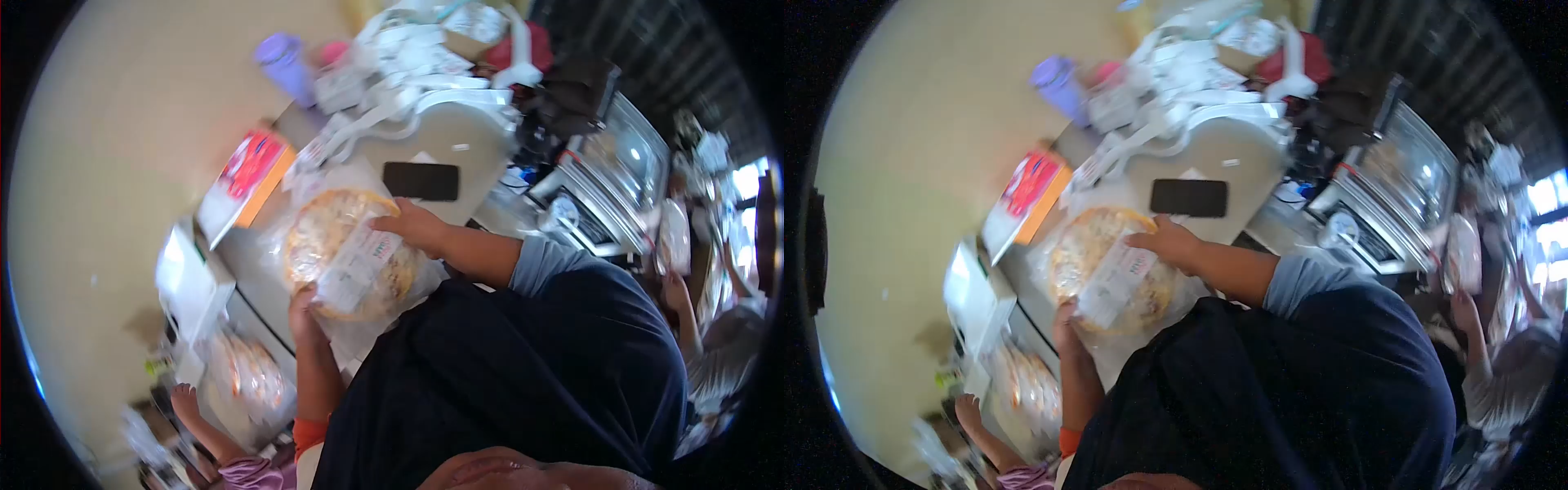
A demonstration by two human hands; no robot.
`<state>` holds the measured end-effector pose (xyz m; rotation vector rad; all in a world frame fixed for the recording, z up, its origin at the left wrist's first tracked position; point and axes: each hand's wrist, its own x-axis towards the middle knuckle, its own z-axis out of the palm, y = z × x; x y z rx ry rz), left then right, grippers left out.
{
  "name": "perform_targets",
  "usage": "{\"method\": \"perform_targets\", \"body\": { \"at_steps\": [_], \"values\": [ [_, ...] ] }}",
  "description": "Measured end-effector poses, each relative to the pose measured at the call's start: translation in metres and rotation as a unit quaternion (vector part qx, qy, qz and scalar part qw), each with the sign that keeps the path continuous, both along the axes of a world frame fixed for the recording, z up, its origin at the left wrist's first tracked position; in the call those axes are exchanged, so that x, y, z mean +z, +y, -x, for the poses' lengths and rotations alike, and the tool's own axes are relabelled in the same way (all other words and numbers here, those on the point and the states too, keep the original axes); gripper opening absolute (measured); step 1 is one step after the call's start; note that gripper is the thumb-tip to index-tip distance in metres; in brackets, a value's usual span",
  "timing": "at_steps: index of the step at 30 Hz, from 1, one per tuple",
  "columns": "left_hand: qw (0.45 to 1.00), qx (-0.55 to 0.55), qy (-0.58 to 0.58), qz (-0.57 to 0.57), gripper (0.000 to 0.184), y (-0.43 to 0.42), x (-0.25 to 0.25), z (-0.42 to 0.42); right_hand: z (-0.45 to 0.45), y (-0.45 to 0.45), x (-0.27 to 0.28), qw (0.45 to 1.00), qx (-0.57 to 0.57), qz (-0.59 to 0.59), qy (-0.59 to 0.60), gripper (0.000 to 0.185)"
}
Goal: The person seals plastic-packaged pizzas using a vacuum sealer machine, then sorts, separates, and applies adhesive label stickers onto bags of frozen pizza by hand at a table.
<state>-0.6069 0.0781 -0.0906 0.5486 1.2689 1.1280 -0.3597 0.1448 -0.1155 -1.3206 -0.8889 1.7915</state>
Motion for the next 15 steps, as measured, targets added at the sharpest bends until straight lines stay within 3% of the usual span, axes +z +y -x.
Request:
{"method": "perform_targets", "body": {
  "at_steps": [1, 2, 4, 7, 9, 13, 15],
  "values": [
    [0.997, -0.040, -0.067, -0.022, 0.042, 0.014, 0.019, -0.019, -0.019, 0.002, 0.014, 1.000, -0.017, 0.001, -0.008, 0.076],
    [0.998, -0.051, -0.024, -0.025, 0.041, 0.028, 0.021, -0.028, -0.041, 0.007, 0.029, 0.999, -0.033, 0.001, -0.017, 0.076],
    [0.991, -0.104, -0.082, -0.022, 0.041, 0.048, 0.060, -0.091, -0.089, 0.006, 0.064, 0.993, -0.095, 0.001, -0.074, 0.068],
    [0.973, -0.222, -0.064, -0.021, 0.043, 0.082, 0.082, -0.168, -0.172, -0.015, 0.079, 0.973, -0.200, -0.104, 0.046, 0.060],
    [0.959, -0.275, -0.067, 0.007, 0.045, 0.087, 0.093, -0.233, -0.227, -0.052, 0.109, 0.958, -0.273, -0.068, 0.051, 0.054],
    [0.874, -0.448, -0.181, 0.041, 0.050, 0.092, 0.095, -0.359, -0.316, -0.122, 0.127, 0.890, -0.445, -0.089, 0.049, 0.055],
    [0.839, -0.509, -0.184, 0.056, 0.050, 0.092, 0.097, -0.421, -0.357, -0.151, 0.127, 0.865, -0.493, -0.083, 0.050, 0.056]
  ]
}}
